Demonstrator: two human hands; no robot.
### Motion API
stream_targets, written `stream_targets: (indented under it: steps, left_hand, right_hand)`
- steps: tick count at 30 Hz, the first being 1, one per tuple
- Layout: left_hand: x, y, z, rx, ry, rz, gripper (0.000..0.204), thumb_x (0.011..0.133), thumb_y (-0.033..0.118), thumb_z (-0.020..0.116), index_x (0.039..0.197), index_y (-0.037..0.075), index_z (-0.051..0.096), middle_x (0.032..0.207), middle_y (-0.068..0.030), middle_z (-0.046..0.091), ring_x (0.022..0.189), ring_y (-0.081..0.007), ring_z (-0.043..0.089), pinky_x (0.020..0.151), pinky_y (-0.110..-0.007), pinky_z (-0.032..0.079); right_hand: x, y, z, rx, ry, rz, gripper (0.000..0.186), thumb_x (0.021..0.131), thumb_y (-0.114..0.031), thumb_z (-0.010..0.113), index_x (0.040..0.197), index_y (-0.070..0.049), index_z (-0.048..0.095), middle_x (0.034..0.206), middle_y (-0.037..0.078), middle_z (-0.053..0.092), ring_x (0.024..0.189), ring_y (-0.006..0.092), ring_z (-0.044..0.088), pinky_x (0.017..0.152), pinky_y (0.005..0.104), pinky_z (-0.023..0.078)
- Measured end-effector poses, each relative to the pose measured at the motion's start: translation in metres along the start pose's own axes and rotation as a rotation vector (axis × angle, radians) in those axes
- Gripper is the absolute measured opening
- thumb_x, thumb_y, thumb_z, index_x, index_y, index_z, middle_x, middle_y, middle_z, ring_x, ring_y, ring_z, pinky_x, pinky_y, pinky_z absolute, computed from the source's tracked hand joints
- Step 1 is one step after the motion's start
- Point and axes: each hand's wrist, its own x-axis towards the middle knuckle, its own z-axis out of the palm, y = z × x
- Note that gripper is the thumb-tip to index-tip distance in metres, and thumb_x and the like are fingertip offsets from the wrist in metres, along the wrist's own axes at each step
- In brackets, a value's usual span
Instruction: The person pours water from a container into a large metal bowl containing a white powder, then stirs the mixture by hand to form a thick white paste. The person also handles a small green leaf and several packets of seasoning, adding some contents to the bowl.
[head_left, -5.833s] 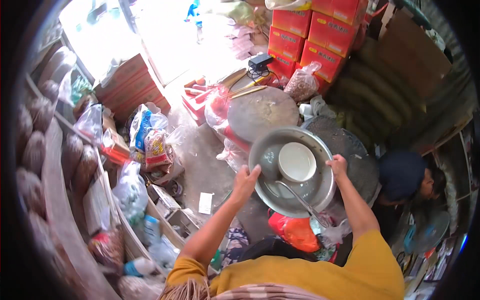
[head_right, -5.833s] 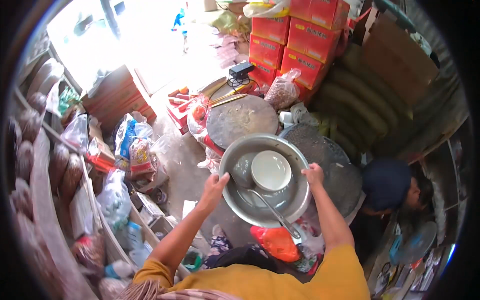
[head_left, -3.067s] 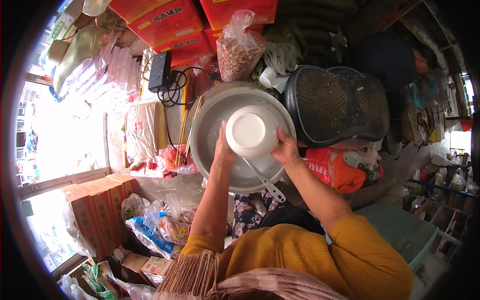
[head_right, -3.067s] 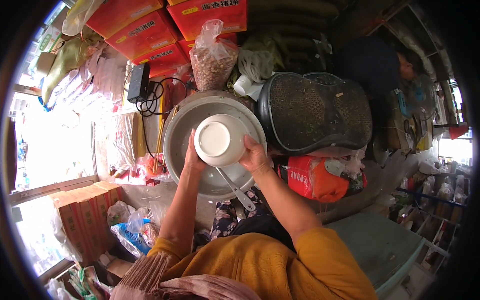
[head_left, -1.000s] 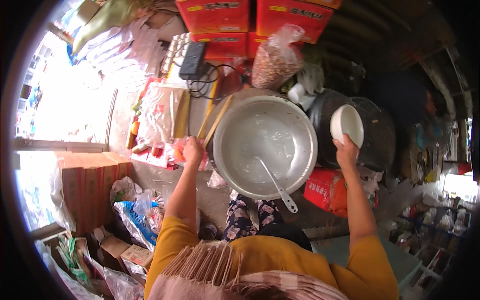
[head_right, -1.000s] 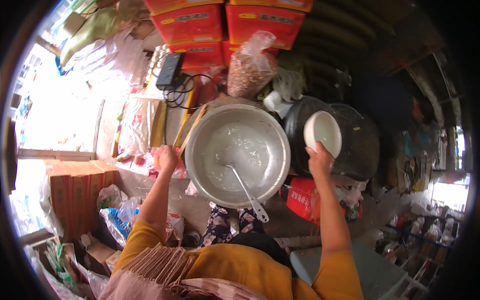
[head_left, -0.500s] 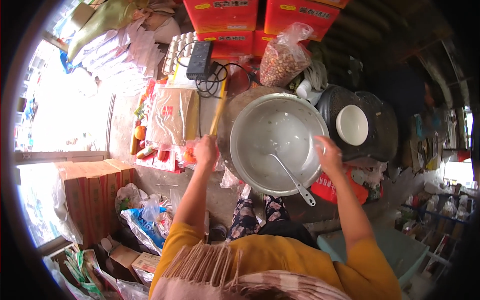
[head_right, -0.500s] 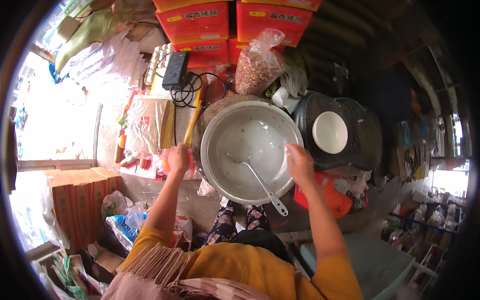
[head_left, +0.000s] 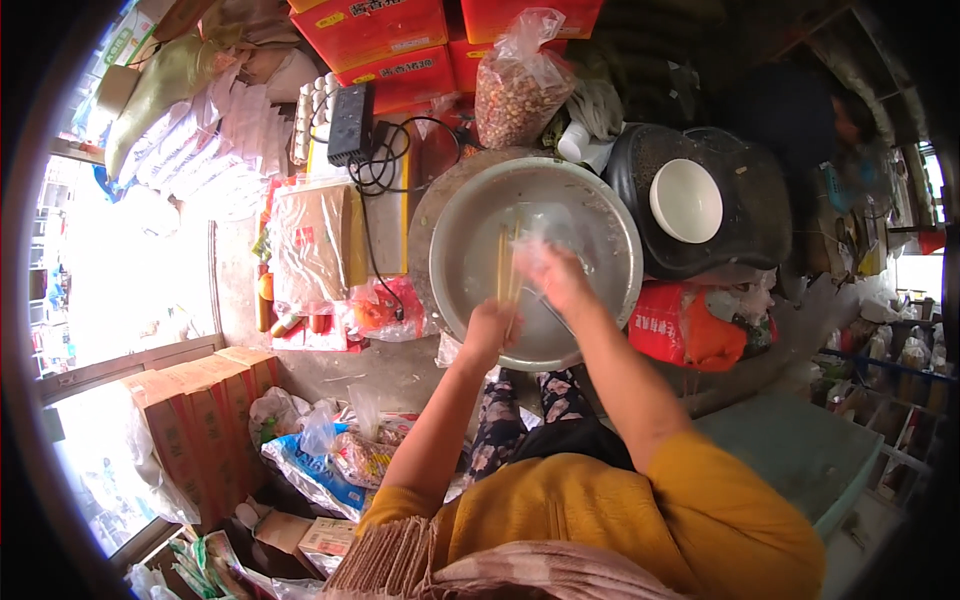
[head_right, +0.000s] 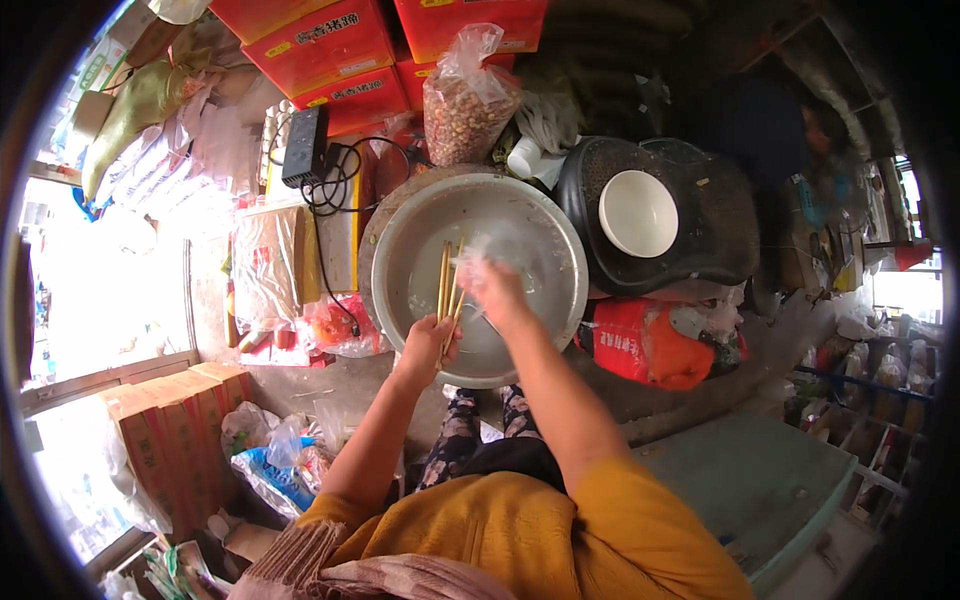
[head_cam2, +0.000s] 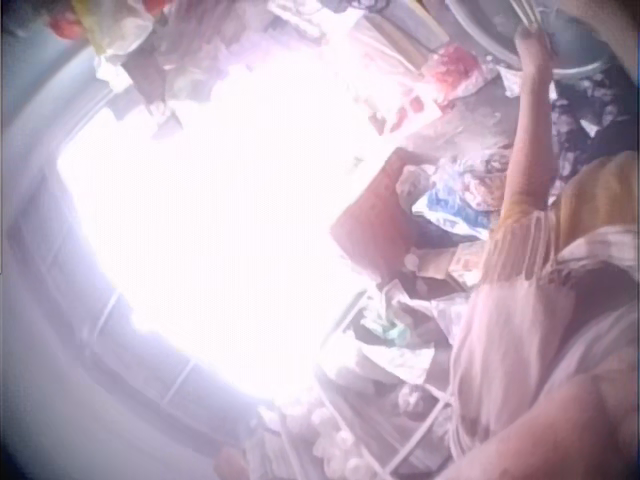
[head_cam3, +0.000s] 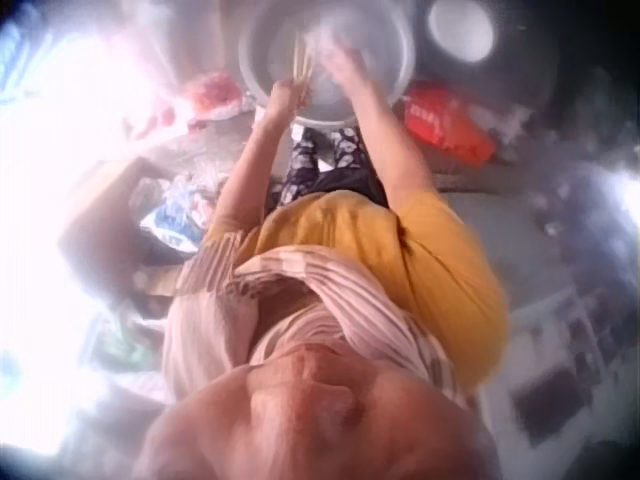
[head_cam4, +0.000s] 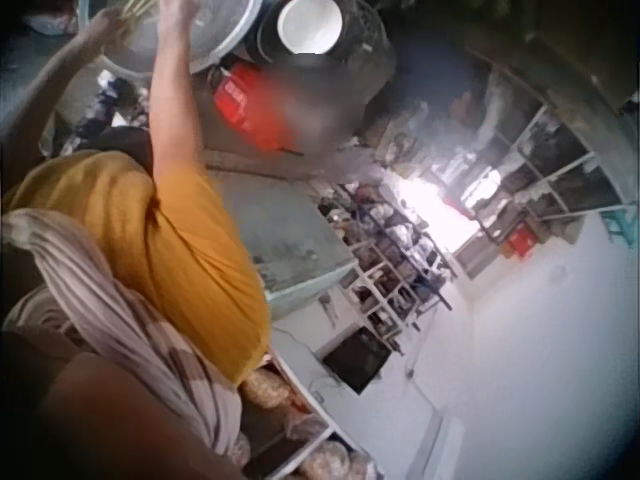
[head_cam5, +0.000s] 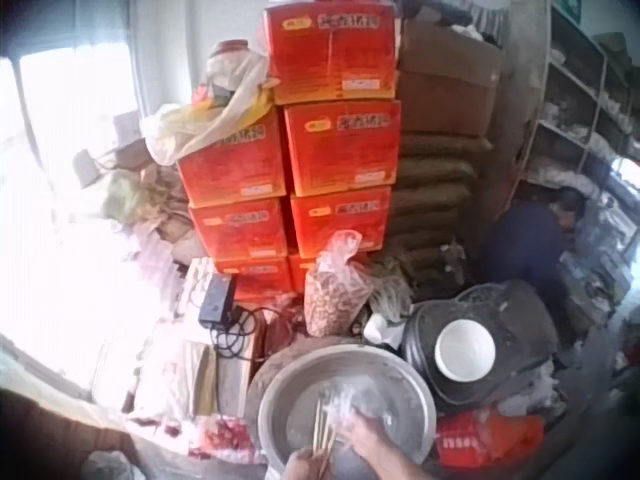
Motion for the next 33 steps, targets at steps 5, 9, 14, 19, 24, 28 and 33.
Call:
stream_targets:
  steps: [5, 9, 14, 19, 24, 28, 33]
  left_hand:
    - [0.019, -0.027, 0.025, -0.015, 0.022, 0.173, 0.018, 0.083, 0.016, 0.045, 0.081, 0.0, 0.053, 0.064, -0.009, 0.053, 0.055, -0.0208, 0.051, 0.049, -0.032, 0.04]
    - [0.008, -0.031, 0.06, 0.264, 0.266, 0.514, 0.022, 0.084, 0.014, 0.041, 0.097, -0.001, 0.049, 0.083, -0.0221, 0.059, 0.079, -0.0344, 0.058, 0.068, -0.039, 0.044]
    - [-0.02, -0.028, 0.061, 0.591, 0.332, 0.53, 0.013, 0.087, 0.011, 0.043, 0.085, -0.002, 0.046, 0.073, -0.0179, 0.056, 0.065, -0.0294, 0.054, 0.06, -0.038, 0.043]
    - [-0.066, -0.055, 0.064, 0.74, 0.3, 0.547, 0.017, 0.087, 0.014, 0.044, 0.076, 0.001, 0.041, 0.06, -0.0178, 0.049, 0.056, -0.0336, 0.051, 0.049, -0.038, 0.04]
    - [-0.067, -0.013, 0.041, -0.133, 0.02, 0.009, 0.018, 0.09, 0.02, 0.043, 0.079, 0.006, 0.045, 0.06, -0.0006, 0.045, 0.048, -0.0085, 0.044, 0.038, -0.021, 0.032]
    - [-0.035, -0.012, 0.031, -0.35, 0.063, -0.083, 0.016, 0.09, 0.019, 0.042, 0.089, 0.005, 0.048, 0.065, 0.0005, 0.046, 0.044, -0.0073, 0.039, 0.036, -0.02, 0.029]
    - [-0.016, -0.013, 0.065, -0.373, 0.023, -0.084, 0.017, 0.09, 0.023, 0.043, 0.094, 0.008, 0.048, 0.061, 0.0029, 0.042, 0.04, -0.0053, 0.031, 0.034, -0.02, 0.022]
  right_hand:
    - [-0.062, -0.014, 0.057, -1.346, 0.318, -0.363, 0.074, 0.078, -0.029, 0.056, 0.128, 0.01, 0.018, 0.127, 0.03, 0.031, 0.115, 0.0395, 0.036, 0.096, 0.0426, 0.03]
    - [-0.044, -0.02, 0.058, -1.339, 0.312, -0.313, 0.061, 0.08, -0.024, 0.053, 0.122, 0.01, 0.025, 0.105, 0.028, 0.05, 0.098, 0.0399, 0.051, 0.083, 0.0436, 0.041]
    - [-0.018, -0.024, 0.061, -1.434, 0.368, -0.051, 0.029, 0.086, -0.029, 0.043, 0.09, -0.001, 0.047, 0.085, 0.022, 0.06, 0.081, 0.0361, 0.06, 0.071, 0.0444, 0.047]
    - [0.051, -0.043, 0.003, -1.516, 0.53, -0.121, 0.022, 0.082, -0.021, 0.045, 0.091, -0.002, 0.052, 0.087, 0.02, 0.061, 0.083, 0.0346, 0.06, 0.073, 0.0432, 0.047]
    - [0.051, -0.036, -0.037, -1.266, 0.454, -0.833, 0.012, 0.081, -0.01, 0.047, 0.088, -0.002, 0.053, 0.075, 0.017, 0.06, 0.068, 0.0316, 0.06, 0.059, 0.041, 0.046]
    - [0.012, -0.026, -0.011, -0.215, -0.108, 0.093, 0.009, 0.078, -0.007, 0.057, 0.085, -0.005, 0.053, 0.076, 0.005, 0.059, 0.069, 0.0147, 0.059, 0.057, 0.0274, 0.048]
    - [-0.046, -0.014, 0.025, -0.328, -0.055, 0.117, 0.015, 0.085, -0.015, 0.048, 0.082, -0.001, 0.047, 0.065, 0.009, 0.055, 0.05, 0.0166, 0.055, 0.044, 0.0286, 0.046]
